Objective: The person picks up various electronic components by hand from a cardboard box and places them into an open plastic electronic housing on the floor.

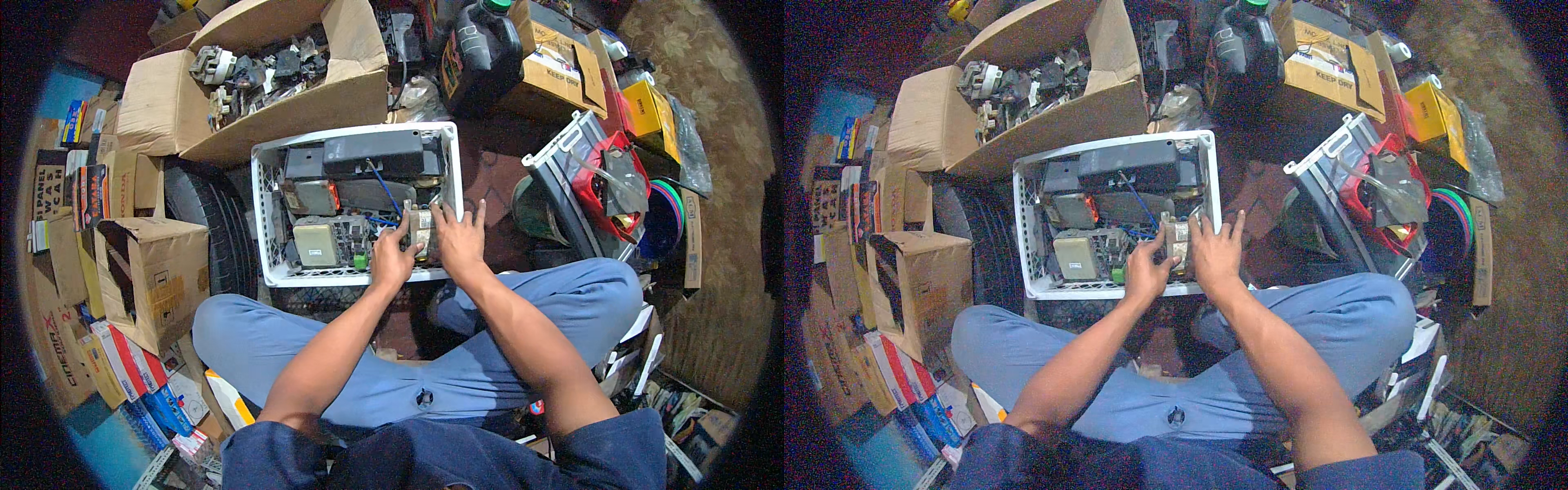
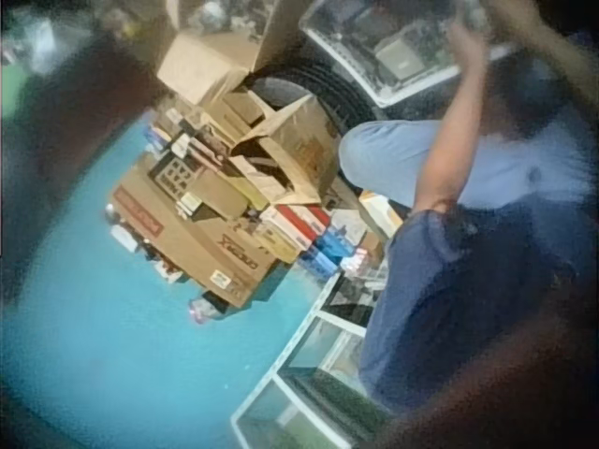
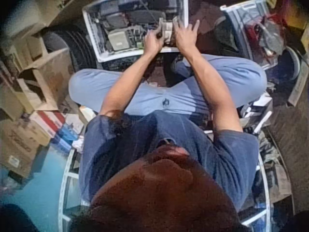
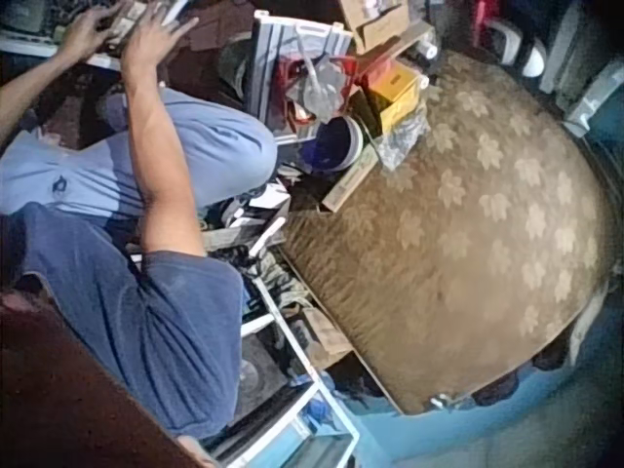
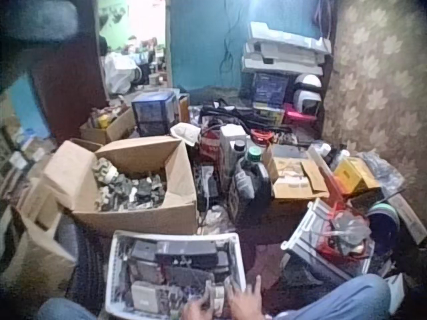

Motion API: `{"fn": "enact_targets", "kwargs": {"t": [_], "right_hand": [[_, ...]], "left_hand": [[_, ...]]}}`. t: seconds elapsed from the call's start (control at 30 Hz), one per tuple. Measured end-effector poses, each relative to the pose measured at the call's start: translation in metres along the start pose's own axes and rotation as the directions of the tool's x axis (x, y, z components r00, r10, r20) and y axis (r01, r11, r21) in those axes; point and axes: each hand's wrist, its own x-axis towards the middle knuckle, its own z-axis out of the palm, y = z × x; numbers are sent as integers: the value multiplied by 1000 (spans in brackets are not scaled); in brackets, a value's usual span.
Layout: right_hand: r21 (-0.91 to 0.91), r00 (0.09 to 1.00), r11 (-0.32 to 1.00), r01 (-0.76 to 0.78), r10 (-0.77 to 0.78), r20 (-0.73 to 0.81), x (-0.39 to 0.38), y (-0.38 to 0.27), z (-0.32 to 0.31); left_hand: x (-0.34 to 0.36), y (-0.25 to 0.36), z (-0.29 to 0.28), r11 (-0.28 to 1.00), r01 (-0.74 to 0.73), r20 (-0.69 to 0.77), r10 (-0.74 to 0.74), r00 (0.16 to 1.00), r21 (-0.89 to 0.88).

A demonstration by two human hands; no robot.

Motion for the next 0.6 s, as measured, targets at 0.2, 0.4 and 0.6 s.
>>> {"fn": "enact_targets", "kwargs": {"t": [0.2, 0.4, 0.6], "right_hand": [[-17, 999, 1000, 12, -11, 36, 2, 1, -3], [29, 998, 999, 30, -32, 51, 5, 8, 3], [20, 993, 1000, -2, -1, 120, 14, 4, 3]], "left_hand": [[1, -3, -2, 1000, 14, 10, -14, 1000, -10], [8, 9, -18, 996, 60, 114, -68, 991, 68], [12, 7, -37, 983, -85, 162, 59, 985, 162]]}}
